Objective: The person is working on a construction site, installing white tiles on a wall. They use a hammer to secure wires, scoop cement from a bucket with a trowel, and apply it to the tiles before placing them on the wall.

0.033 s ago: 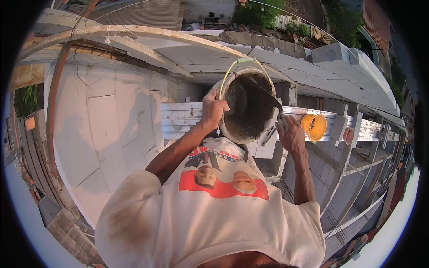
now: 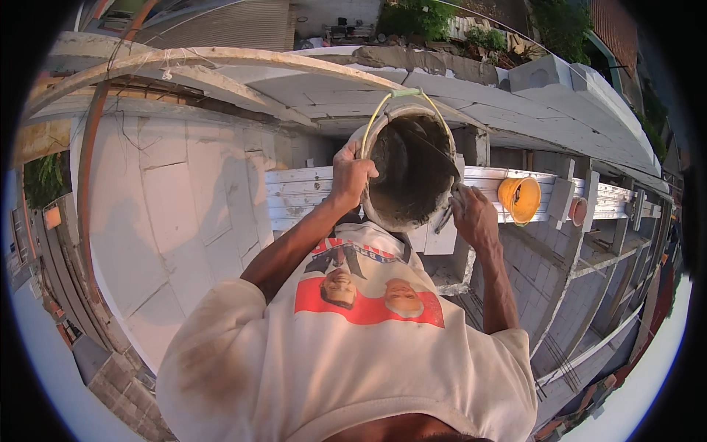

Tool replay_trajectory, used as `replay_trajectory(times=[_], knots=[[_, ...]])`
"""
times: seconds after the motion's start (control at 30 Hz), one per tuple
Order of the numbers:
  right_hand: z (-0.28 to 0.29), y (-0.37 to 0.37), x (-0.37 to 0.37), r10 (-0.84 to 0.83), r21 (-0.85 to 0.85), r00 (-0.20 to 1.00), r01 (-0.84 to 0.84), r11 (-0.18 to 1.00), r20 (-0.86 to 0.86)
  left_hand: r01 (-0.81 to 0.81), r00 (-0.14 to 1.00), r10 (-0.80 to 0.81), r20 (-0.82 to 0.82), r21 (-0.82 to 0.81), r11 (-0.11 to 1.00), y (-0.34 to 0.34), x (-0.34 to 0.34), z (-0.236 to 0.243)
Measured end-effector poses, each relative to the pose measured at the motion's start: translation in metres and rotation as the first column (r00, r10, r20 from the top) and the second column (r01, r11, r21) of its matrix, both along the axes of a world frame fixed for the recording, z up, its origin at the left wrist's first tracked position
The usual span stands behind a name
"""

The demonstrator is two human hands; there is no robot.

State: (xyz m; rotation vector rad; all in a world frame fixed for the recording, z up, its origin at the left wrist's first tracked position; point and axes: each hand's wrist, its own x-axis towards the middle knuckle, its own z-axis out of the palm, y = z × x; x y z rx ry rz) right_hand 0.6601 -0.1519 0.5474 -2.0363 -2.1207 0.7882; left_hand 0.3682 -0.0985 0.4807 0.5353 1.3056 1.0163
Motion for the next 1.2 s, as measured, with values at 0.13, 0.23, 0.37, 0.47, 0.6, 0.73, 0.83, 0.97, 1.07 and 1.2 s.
replay_trajectory(times=[0.13,0.23,0.37,0.47,0.6,0.73,0.83,0.97,1.07,1.2], knots=[[-0.050,-0.013,-0.048,-0.200,0.021,0.966,0.199,0.980,0.165,0.187,0.981,-0.191,0.018,0.124,0.974,0.027,0.014,0.004],[-0.068,-0.017,-0.067,-0.222,0.030,0.946,0.221,0.975,0.236,0.259,0.959,-0.280,0.041,0.267,0.928,0.046,0.030,0.017],[-0.058,-0.030,-0.070,-0.090,-0.110,0.971,0.116,0.987,0.221,0.350,0.929,-0.370,-0.027,0.393,0.850,0.064,0.034,0.027],[-0.037,-0.024,-0.064,-0.198,-0.070,0.969,0.210,0.975,0.146,0.393,0.909,-0.413,-0.060,0.455,0.799,0.072,0.034,0.036],[-0.046,-0.010,-0.065,-0.269,0.195,0.947,0.235,0.952,0.174,0.421,0.884,-0.467,-0.036,0.498,0.758,0.080,0.041,0.050],[-0.039,-0.021,-0.070,-0.088,0.030,0.974,0.083,0.996,0.209,0.394,0.899,-0.437,-0.011,0.454,0.799,0.080,0.042,0.046],[-0.026,-0.027,-0.057,-0.095,-0.001,0.981,0.096,0.995,0.169,0.327,0.925,-0.379,0.031,0.446,0.833,0.070,0.041,0.039],[-0.047,-0.033,-0.063,-0.180,-0.030,0.971,0.187,0.982,0.161,0.381,0.917,-0.381,-0.120,0.552,0.742,0.062,0.043,0.033],[-0.052,-0.036,-0.080,-0.157,-0.051,0.984,0.162,0.985,0.085,0.388,0.912,-0.388,-0.129,0.573,0.722,0.061,0.047,0.037],[-0.059,-0.026,-0.077,-0.173,-0.015,0.956,0.174,0.985,-0.239,0.379,0.909,-0.408,-0.082,0.565,0.732,0.061,0.044,0.042]])
